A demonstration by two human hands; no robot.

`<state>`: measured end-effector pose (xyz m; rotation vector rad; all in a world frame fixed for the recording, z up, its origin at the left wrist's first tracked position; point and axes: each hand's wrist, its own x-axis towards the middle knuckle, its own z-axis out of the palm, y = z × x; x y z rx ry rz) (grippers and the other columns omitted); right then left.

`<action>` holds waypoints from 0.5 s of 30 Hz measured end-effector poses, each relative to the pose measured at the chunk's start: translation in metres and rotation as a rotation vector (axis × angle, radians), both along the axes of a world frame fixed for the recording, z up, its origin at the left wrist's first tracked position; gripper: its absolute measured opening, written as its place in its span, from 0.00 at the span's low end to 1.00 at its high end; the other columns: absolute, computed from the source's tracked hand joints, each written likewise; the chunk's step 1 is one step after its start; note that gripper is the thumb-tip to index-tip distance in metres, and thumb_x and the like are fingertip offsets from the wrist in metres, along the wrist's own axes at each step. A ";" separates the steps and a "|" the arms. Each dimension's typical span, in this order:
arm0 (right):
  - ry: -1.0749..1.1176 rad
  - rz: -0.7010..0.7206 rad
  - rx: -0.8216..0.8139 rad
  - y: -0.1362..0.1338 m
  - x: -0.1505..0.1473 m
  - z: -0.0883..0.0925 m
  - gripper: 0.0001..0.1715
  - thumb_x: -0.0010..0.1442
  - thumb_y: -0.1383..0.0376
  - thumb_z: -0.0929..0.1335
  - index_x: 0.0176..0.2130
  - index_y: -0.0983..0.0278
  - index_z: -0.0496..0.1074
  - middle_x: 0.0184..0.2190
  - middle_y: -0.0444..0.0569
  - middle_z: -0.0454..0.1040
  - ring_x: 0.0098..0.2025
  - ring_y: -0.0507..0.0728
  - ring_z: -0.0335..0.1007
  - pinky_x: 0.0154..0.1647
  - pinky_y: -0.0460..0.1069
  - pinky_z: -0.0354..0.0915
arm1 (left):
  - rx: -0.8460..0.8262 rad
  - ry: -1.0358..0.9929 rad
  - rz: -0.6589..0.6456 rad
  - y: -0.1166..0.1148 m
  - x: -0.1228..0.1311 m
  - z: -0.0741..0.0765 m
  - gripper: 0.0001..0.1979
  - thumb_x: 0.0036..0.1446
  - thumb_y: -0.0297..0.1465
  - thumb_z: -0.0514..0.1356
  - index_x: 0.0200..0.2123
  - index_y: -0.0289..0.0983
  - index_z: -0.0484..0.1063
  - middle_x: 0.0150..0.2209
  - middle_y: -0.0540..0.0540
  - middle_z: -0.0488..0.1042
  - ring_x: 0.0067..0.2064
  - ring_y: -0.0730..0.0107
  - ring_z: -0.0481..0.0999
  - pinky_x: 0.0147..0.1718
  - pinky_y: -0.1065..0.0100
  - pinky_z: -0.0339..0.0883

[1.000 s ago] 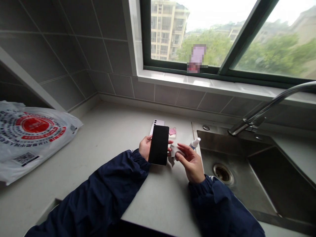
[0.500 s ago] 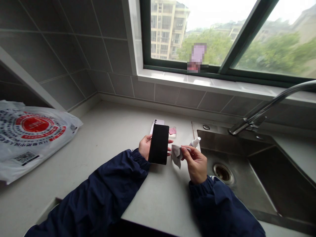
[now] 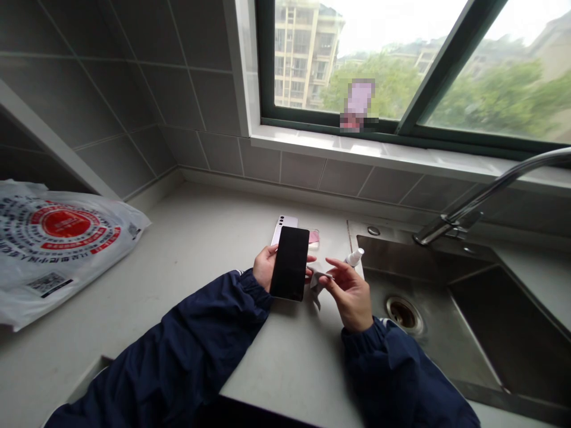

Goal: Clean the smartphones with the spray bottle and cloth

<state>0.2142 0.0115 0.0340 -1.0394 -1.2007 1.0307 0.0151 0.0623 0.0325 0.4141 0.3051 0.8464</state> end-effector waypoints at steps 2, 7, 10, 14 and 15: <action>0.031 0.065 0.002 0.000 0.001 0.000 0.25 0.51 0.60 0.79 0.48 0.59 0.77 0.27 0.43 0.75 0.30 0.53 0.72 0.34 0.50 0.72 | -0.011 0.010 0.002 -0.001 0.001 0.000 0.32 0.62 0.42 0.45 0.59 0.26 0.68 0.52 0.26 0.75 0.42 0.46 0.80 0.45 0.49 0.69; 0.119 0.235 -0.031 0.001 0.005 -0.002 0.28 0.50 0.59 0.79 0.50 0.58 0.76 0.25 0.41 0.72 0.28 0.53 0.71 0.33 0.51 0.72 | -0.003 -0.010 -0.036 -0.003 0.004 -0.003 0.32 0.63 0.42 0.45 0.58 0.26 0.70 0.52 0.27 0.76 0.42 0.46 0.80 0.45 0.51 0.69; 0.092 0.107 -0.026 0.000 0.006 -0.001 0.22 0.51 0.59 0.79 0.46 0.59 0.77 0.26 0.43 0.74 0.29 0.53 0.72 0.33 0.50 0.73 | -0.005 -0.020 -0.070 -0.003 0.005 -0.004 0.32 0.63 0.43 0.45 0.59 0.27 0.69 0.52 0.27 0.75 0.43 0.45 0.80 0.45 0.49 0.69; -0.010 -0.178 0.083 -0.003 0.004 0.003 0.17 0.52 0.60 0.78 0.42 0.62 0.77 0.29 0.46 0.77 0.31 0.55 0.76 0.34 0.50 0.75 | -0.008 -0.003 -0.076 -0.002 0.003 -0.001 0.33 0.62 0.44 0.45 0.58 0.26 0.69 0.53 0.26 0.74 0.41 0.45 0.79 0.44 0.46 0.69; -0.031 -0.238 0.119 -0.004 0.003 0.005 0.17 0.52 0.60 0.78 0.41 0.62 0.77 0.29 0.46 0.76 0.31 0.55 0.77 0.33 0.50 0.75 | -0.002 -0.002 -0.073 -0.001 0.002 0.000 0.33 0.62 0.44 0.45 0.58 0.26 0.69 0.53 0.26 0.74 0.40 0.46 0.79 0.45 0.45 0.69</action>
